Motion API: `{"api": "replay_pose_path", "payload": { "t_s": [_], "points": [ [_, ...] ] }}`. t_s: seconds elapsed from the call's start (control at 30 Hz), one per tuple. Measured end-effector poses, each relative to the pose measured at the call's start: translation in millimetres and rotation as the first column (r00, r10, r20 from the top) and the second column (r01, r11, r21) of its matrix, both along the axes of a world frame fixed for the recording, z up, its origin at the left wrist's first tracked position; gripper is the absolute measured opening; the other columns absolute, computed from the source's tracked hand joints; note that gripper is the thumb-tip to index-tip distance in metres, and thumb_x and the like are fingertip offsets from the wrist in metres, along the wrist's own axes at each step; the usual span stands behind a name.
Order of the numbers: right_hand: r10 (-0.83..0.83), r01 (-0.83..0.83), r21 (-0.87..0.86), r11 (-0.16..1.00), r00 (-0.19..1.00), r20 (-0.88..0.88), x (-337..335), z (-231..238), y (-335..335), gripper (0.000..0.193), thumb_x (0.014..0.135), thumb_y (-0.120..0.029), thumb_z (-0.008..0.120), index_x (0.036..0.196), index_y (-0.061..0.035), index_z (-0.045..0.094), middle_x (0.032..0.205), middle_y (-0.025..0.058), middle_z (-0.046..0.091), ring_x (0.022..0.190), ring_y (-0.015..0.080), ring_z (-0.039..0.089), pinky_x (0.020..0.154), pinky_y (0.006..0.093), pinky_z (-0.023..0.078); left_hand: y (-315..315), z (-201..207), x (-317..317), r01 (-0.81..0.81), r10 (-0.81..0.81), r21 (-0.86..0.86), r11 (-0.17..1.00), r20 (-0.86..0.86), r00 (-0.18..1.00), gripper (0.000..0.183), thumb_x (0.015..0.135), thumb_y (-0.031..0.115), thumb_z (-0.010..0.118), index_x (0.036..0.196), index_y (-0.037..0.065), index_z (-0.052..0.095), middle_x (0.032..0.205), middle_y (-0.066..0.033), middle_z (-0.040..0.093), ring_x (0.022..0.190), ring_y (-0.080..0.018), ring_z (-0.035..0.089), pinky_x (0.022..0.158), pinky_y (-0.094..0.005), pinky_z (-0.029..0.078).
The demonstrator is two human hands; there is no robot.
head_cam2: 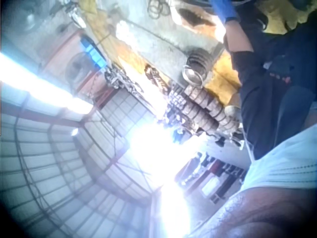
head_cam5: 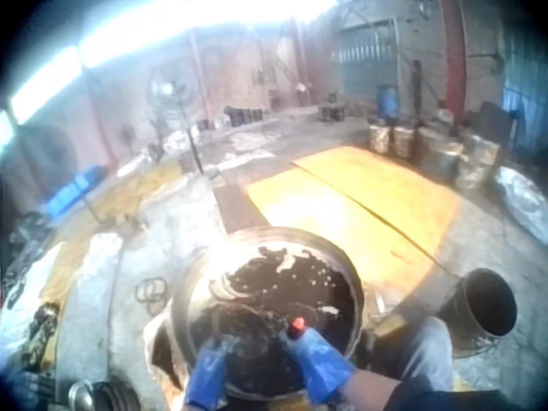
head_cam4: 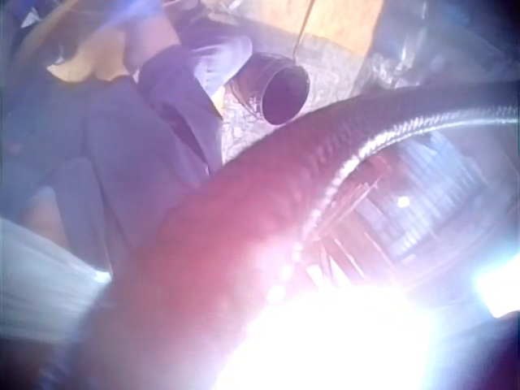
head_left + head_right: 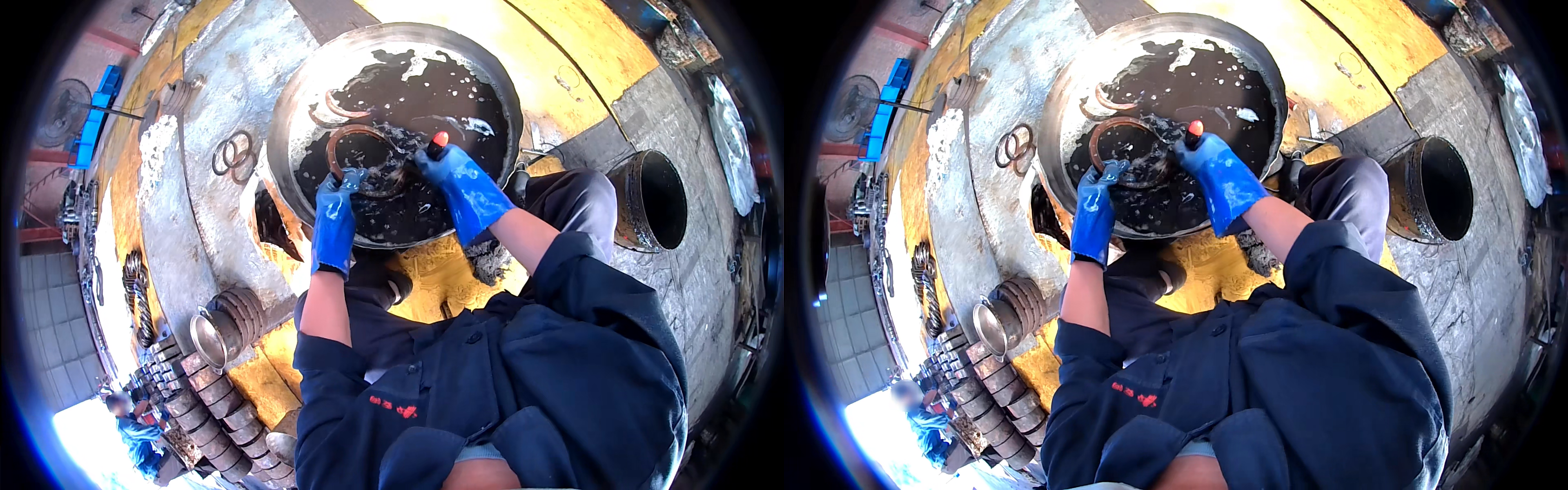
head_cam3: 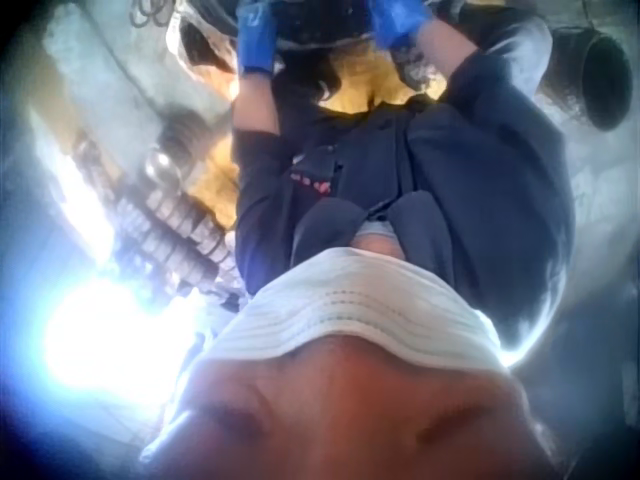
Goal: The person cleans several metal rings in a tub of dark liquid using a brush, scrubbing each ring thoroughly by hand while wearing blue gloves.
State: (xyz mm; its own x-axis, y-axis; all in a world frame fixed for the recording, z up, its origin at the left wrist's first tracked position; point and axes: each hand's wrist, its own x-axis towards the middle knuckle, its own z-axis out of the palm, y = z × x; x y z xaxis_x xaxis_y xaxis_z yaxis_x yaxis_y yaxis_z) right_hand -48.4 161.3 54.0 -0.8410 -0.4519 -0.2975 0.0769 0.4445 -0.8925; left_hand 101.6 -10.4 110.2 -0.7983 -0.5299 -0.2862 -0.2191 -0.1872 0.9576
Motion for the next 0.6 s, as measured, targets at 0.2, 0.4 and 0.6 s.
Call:
{"api": "replay_pose_path", "payload": {
  "t_s": [0.2,0.4,0.6],
  "points": [
    [-0.183,0.196,0.051,0.979,0.964,-0.195,-54.0,-39.8,19.7,0.026,0.087,-0.028,0.066,0.099,-0.0054,0.072,0.090,0.0160,0.073,0.083,0.0257,0.071,0.076,0.0354,0.055,6.3,0.3,-13.8,0.021,-0.016,0.142,0.990,-0.040,0.999,0.025,0.096,0.021,0.062,0.111,0.001,0.068,0.100,-0.0058,0.072,0.089,-0.0138,0.065,0.084,-0.0262,0.050],
    [0.019,0.072,-0.298,0.952,0.957,0.291,4.9,50.2,-8.3,0.023,0.089,-0.021,0.069,0.101,-0.0026,0.073,0.092,0.0050,0.073,0.083,0.0130,0.067,0.077,0.0306,0.055,-9.6,11.7,9.8,-0.053,0.049,0.072,0.996,0.067,0.997,0.026,0.098,0.024,0.061,0.110,0.003,0.068,0.098,-0.0053,0.072,0.082,-0.0114,0.066,0.073,-0.0242,0.052],
    [0.104,-0.034,-0.299,0.954,0.970,0.222,35.6,37.4,-6.5,0.024,0.089,-0.027,0.067,0.099,-0.0064,0.073,0.088,0.0045,0.073,0.082,0.0117,0.066,0.079,0.0295,0.052,2.7,2.3,-7.7,-0.047,0.047,0.015,0.999,-0.047,0.998,0.027,0.098,0.025,0.062,0.112,0.003,0.068,0.099,-0.0051,0.072,0.077,-0.0124,0.066,0.070,-0.0249,0.053]
  ]
}}
